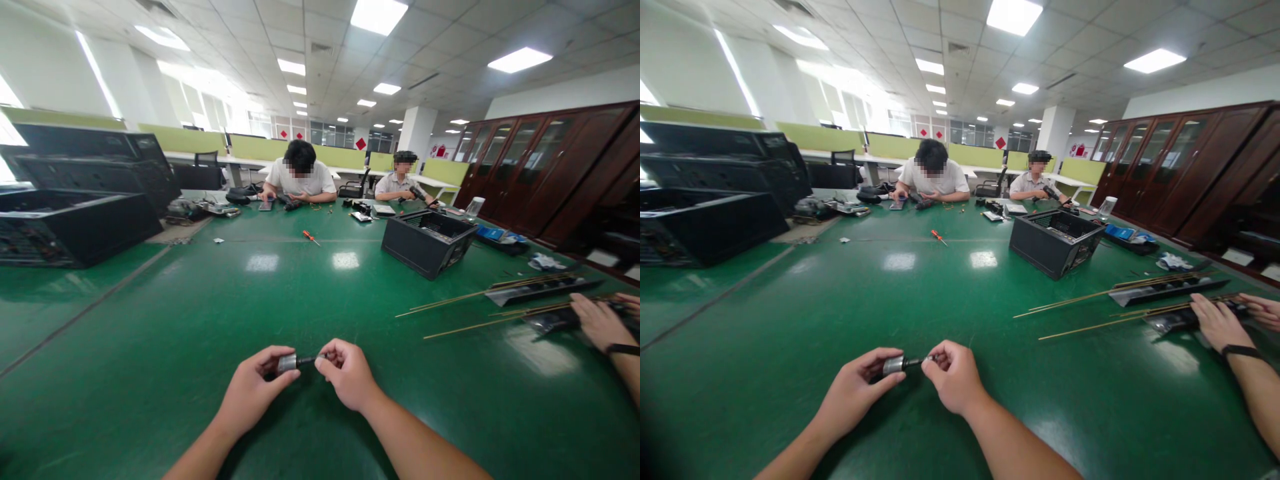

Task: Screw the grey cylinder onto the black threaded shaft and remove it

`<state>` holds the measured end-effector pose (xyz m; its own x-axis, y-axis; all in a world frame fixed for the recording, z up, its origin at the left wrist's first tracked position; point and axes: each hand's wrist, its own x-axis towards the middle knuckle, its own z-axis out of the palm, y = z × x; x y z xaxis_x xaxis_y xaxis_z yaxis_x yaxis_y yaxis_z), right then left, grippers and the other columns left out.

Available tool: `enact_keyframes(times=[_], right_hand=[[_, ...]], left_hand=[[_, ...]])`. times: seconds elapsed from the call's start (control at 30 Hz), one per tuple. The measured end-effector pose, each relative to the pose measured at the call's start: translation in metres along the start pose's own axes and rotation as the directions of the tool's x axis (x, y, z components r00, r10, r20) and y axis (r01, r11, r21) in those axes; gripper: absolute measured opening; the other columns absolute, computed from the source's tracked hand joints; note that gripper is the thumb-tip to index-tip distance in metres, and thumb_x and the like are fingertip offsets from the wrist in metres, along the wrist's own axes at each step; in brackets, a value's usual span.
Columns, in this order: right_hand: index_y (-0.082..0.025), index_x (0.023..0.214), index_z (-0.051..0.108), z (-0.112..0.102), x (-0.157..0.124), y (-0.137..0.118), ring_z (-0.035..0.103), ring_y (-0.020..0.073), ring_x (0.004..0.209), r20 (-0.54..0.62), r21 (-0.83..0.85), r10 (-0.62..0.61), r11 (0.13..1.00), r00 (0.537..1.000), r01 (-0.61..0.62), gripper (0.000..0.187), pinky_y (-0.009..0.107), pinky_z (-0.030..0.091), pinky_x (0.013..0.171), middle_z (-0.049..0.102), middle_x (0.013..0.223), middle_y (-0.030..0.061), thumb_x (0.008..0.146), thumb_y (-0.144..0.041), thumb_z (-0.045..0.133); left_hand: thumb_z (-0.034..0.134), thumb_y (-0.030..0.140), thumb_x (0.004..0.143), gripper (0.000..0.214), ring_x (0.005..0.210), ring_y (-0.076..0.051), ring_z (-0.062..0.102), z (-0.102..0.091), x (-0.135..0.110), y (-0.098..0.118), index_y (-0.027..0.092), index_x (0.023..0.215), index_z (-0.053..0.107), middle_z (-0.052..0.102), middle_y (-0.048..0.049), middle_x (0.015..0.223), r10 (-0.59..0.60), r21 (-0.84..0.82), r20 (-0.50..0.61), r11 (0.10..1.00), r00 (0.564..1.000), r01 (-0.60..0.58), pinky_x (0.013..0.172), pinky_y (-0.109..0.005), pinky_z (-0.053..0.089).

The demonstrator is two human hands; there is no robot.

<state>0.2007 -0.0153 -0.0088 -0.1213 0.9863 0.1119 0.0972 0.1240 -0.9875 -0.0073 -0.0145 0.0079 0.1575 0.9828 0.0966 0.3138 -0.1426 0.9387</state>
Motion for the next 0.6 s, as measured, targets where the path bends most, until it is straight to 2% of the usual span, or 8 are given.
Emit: enact_keyframes(times=[0.6], right_hand=[[-0.016,0.079,0.065,-0.0009,0.0002,-0.0005,0.052,0.0121,0.055,-0.001,0.005,0.013,1.0,1.0,-0.013,0.01,0.022,0.039,0.052,0.055,0.06,-0.0031,0.08,-0.025,0.066]], left_hand=[[0.08,0.034,0.071,0.034,0.086,-0.026,0.073,-0.0003,0.0002,0.0025,0.019,0.099,0.071,0.077,-0.0065,0.091,0.001,-0.018,-0.015,1.0,1.0,-0.001,0.082,-0.034,0.057]])
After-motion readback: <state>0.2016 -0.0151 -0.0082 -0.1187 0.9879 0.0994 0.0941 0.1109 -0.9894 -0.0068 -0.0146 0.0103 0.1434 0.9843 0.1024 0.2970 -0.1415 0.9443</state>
